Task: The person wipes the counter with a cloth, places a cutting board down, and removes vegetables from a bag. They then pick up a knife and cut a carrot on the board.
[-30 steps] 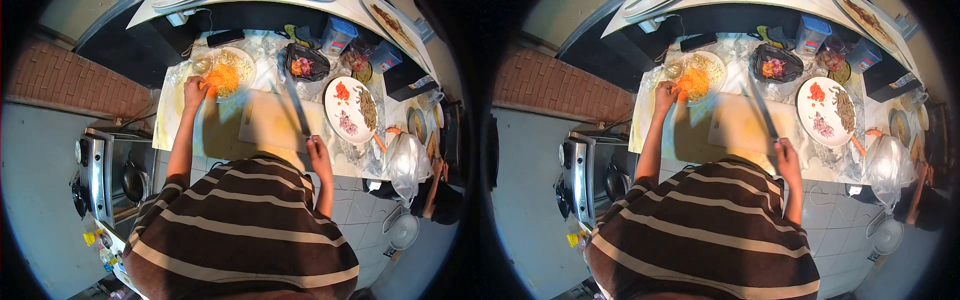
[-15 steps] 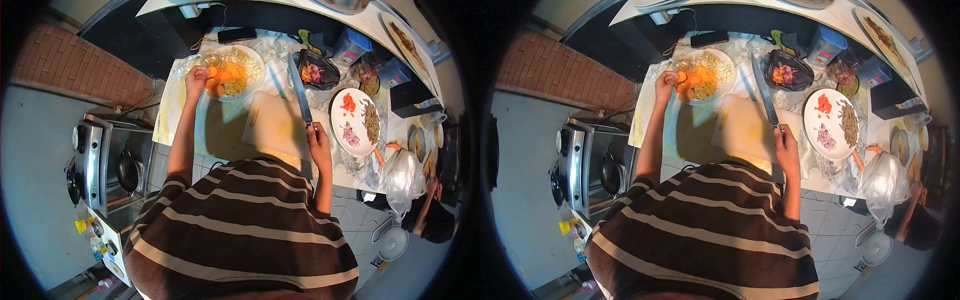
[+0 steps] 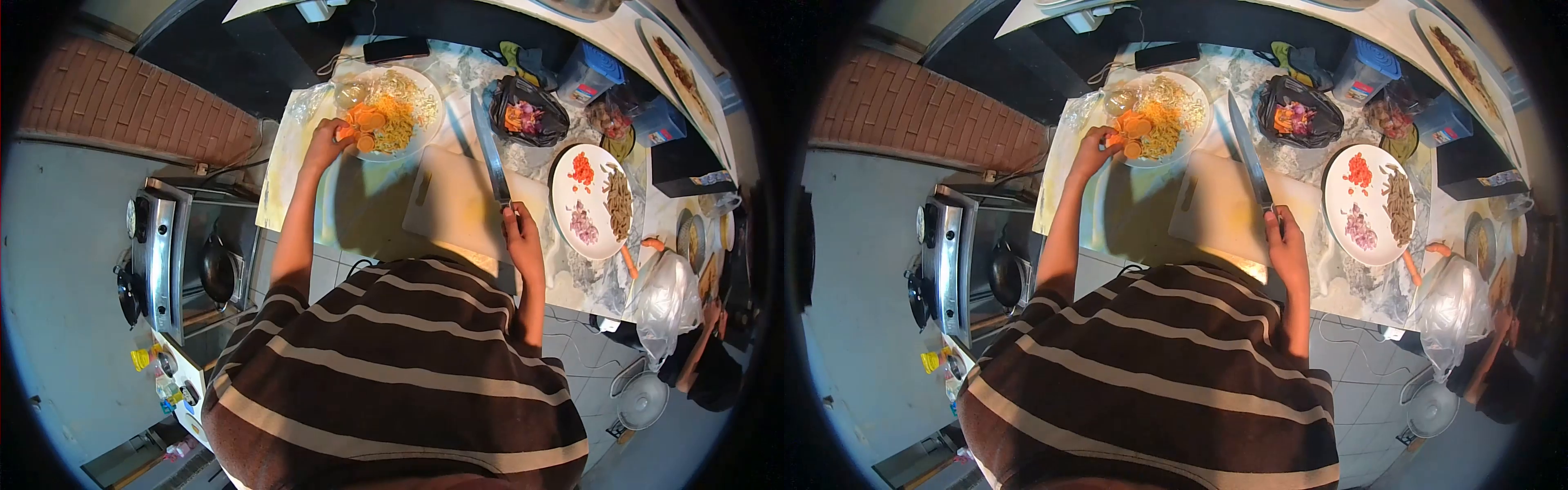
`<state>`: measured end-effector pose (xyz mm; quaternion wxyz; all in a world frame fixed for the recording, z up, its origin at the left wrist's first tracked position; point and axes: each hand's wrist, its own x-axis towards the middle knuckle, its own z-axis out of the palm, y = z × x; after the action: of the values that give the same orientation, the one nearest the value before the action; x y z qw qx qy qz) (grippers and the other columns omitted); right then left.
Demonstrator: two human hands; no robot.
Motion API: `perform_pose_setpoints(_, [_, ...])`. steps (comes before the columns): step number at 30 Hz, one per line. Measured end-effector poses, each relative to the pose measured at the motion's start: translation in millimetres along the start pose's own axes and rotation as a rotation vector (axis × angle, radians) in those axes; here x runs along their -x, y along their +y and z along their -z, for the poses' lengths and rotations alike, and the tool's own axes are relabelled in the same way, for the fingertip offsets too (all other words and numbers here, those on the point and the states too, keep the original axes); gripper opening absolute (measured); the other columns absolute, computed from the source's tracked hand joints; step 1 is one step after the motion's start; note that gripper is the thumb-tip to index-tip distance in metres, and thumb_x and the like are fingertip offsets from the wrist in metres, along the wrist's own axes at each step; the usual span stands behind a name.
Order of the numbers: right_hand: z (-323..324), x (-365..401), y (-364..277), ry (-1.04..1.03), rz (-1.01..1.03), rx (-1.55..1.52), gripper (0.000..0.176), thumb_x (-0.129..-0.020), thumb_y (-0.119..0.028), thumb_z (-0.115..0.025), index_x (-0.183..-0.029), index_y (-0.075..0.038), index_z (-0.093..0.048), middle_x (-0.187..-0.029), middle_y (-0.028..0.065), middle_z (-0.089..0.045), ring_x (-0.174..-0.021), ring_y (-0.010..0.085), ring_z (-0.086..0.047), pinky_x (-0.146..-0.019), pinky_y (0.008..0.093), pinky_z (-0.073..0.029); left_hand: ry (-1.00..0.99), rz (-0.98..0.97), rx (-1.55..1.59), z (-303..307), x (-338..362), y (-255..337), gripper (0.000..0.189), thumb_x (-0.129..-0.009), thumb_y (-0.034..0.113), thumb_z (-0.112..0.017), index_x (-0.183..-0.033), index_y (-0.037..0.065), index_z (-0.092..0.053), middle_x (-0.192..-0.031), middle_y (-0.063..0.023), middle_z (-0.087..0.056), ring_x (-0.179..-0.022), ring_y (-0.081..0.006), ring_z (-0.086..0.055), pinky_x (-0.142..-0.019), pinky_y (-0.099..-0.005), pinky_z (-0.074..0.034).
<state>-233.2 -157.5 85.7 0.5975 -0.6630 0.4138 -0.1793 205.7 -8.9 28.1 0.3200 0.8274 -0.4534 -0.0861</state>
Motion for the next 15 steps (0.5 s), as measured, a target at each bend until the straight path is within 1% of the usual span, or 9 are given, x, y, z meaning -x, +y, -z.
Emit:
perform_pose_setpoints(2, [0, -1, 1, -0.002, -0.002, 0.01, 0.025, -0.101, -0.028, -0.051, -0.099, -0.004, -0.056, -0.065, -0.0024, -0.045, -0.059, 0.0079, -0.039, -0.055, 0.0265, -0.034, 0.061, -0.043, -0.022, -3, 1, 3, 0.031, -0.075, 0.017, -0.081, -0.101, 0.005, -0.068, -0.09, -0.0092, -0.063, -0.08, -0.0206, -0.058, -0.076, -0.0329, -0.049])
perform_pose_setpoints(5, [3, -1, 4, -0.006, -0.001, 0.031, 0.025, -0.101, -0.028, -0.051, -0.099, -0.003, -0.056, -0.065, -0.0025, -0.045, -0.059, 0.0078, -0.039, -0.054, 0.0265, -0.034, 0.068, -0.036, -0.014, -7, -2, -1, 0.03, -0.073, 0.019, -0.083, -0.096, 0.005, -0.068, -0.089, -0.0121, -0.063, -0.08, -0.0244, -0.061, -0.074, -0.0355, -0.05])
perform_pose_setpoints(6, [3, -2, 5, -0.013, 0.002, 0.041, 0.025, -0.101, -0.028, -0.051, -0.099, -0.003, -0.056, -0.065, -0.0026, -0.045, -0.06, 0.0077, -0.039, -0.054, 0.0266, -0.033, 0.07, -0.039, -0.014, -8, -2, -5, 0.03, -0.073, 0.019, -0.083, -0.096, 0.005, -0.068, -0.089, -0.0121, -0.063, -0.08, -0.0244, -0.061, -0.074, -0.0355, -0.05])
perform_pose_setpoints(8, [4, -2, 4, -0.013, 0.002, 0.029, 0.025, -0.101, -0.028, -0.051, -0.099, -0.004, -0.056, -0.065, -0.0028, -0.044, -0.059, 0.0074, -0.039, -0.054, 0.0264, -0.033, 0.017, 0.043, 0.076, -9, -1, -12, 0.024, -0.078, 0.017, -0.079, -0.096, 0.005, -0.068, -0.086, -0.0075, -0.064, -0.078, -0.0189, -0.058, -0.072, -0.0305, -0.048])
perform_pose_setpoints(9, [4, -1, 4, -0.014, -0.003, 0.018, 0.025, -0.101, -0.028, -0.051, -0.099, -0.004, -0.056, -0.065, -0.003, -0.044, -0.059, 0.0071, -0.039, -0.054, 0.0262, -0.033, 0.018, 0.041, 0.076, -7, -2, -10, 0.024, -0.078, 0.017, -0.079, -0.096, 0.005, -0.068, -0.086, -0.0075, -0.064, -0.078, -0.0189, -0.058, -0.072, -0.0305, -0.048])
perform_pose_setpoints(11, [5, 0, 0, -0.019, -0.011, 0.017, 0.024, -0.101, -0.028, -0.051, -0.099, -0.004, -0.056, -0.065, -0.003, -0.044, -0.059, 0.0069, -0.039, -0.054, 0.026, -0.032, 0.011, 0.124, 0.158, -3, -1, -7, 0.02, -0.082, 0.017, -0.076, -0.095, 0.005, -0.068, -0.084, -0.0084, -0.065, -0.076, -0.0185, -0.059, -0.07, -0.0295, -0.047])
perform_pose_setpoints(12, [5, 1, -1, -0.025, -0.021, 0.017, 0.024, -0.101, -0.028, -0.051, -0.099, -0.004, -0.056, -0.065, -0.003, -0.044, -0.059, 0.0067, -0.039, -0.054, 0.0258, -0.032, 0.011, 0.124, 0.157, -3, -3, -9, 0.02, -0.082, 0.017, -0.076, -0.095, 0.005, -0.068, -0.084, -0.0084, -0.065, -0.076, -0.0185, -0.059, -0.07, -0.0295, -0.047])
perform_pose_setpoints(14, [4, -1, 2, -0.025, -0.015, 0.011, 0.024, -0.101, -0.028, -0.052, -0.099, -0.005, -0.056, -0.065, -0.0031, -0.044, -0.059, 0.0065, -0.038, -0.054, 0.0254, -0.032, 0.153, 0.039, 0.08, -4, -10, -13, 0.02, -0.083, 0.019, -0.073, -0.094, 0.003, -0.067, -0.082, -0.0102, -0.064, -0.075, -0.0213, -0.061, -0.07, -0.0318, -0.049])
perform_pose_setpoints(15, [4, -1, 2, -0.025, -0.009, 0.007, 0.023, -0.101, -0.028, -0.052, -0.098, -0.005, -0.056, -0.065, -0.0032, -0.044, -0.059, 0.0064, -0.038, -0.054, 0.0251, -0.031, 0.156, 0.044, 0.079, -3, -15, -13, 0.02, -0.083, 0.019, -0.073, -0.094, 0.003, -0.067, -0.082, -0.0102, -0.064, -0.075, -0.0213, -0.061, -0.07, -0.0318, -0.049])
